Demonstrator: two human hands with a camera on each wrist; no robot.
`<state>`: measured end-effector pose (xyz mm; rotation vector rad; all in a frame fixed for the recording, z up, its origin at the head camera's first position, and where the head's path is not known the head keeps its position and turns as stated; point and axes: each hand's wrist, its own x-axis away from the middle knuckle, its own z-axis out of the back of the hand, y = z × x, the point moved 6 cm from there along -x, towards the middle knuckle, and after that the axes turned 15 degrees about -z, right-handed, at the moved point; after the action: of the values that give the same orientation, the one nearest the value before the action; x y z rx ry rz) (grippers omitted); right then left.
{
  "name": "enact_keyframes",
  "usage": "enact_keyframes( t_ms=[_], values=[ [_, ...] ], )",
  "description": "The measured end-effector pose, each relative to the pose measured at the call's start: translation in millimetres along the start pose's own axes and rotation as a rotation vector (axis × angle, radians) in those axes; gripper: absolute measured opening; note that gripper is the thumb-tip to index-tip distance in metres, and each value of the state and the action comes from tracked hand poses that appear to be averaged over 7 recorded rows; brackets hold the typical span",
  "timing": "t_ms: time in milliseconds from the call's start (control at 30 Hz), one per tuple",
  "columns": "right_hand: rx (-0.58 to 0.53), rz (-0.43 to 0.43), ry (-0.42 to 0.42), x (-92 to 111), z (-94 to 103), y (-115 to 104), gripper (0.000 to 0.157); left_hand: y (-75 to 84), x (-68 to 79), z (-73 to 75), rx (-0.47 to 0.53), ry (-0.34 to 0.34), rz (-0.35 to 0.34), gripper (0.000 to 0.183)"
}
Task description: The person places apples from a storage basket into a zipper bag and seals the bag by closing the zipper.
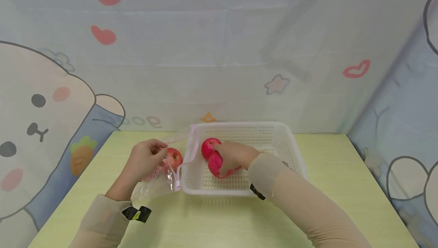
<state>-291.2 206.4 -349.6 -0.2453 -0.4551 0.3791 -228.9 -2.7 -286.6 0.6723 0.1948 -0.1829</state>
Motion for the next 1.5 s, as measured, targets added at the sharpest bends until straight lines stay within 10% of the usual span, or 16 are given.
enact_keyframes(
  t_ms=[1500],
  values=[
    [-0.098,0.069,0.126,-0.1,15.4,-19.4,0.074,1.1,-0.2,-0.2,0.003,0.001,-0.013,0.022]
  ],
)
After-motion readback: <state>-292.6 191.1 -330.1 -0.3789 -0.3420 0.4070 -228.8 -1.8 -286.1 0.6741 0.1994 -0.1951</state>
